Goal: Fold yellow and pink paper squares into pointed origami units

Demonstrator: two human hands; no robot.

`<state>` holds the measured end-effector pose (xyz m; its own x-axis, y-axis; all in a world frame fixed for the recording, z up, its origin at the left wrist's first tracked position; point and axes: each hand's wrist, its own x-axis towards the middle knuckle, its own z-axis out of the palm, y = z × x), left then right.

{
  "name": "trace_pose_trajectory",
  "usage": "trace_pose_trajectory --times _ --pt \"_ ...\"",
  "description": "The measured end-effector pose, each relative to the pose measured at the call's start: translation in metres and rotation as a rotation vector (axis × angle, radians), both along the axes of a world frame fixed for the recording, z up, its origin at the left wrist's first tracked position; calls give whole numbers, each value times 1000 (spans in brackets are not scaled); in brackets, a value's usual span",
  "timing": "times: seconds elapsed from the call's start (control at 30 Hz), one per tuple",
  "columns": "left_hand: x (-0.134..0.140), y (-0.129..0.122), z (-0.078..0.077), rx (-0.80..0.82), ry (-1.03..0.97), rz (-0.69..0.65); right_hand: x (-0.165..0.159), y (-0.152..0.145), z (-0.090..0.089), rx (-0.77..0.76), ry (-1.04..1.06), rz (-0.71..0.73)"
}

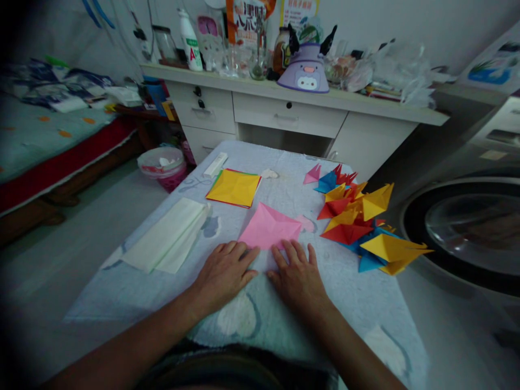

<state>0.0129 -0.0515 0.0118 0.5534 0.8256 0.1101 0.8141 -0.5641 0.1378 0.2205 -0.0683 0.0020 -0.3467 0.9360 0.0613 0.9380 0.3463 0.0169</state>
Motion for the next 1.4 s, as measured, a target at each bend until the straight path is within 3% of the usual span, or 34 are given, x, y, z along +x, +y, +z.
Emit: trace_pose_trajectory --times 0.83,1.0,1.17,1.3,1.4 --pt "-3 0 -3 -5 3 -3 49 -8 -6 63 -24 -122" --pt "-3 0 -3 -6 2 9 33 0 10 156 87 -87" --pt "-2 1 -3 -2 -1 -3 -1 3 16 126 144 77" --pt "-3 1 -4 -5 -11 12 -4 15 5 164 212 -35" --pt "-2 1 -6 13 -27 14 4 26 -3 141 402 -110"
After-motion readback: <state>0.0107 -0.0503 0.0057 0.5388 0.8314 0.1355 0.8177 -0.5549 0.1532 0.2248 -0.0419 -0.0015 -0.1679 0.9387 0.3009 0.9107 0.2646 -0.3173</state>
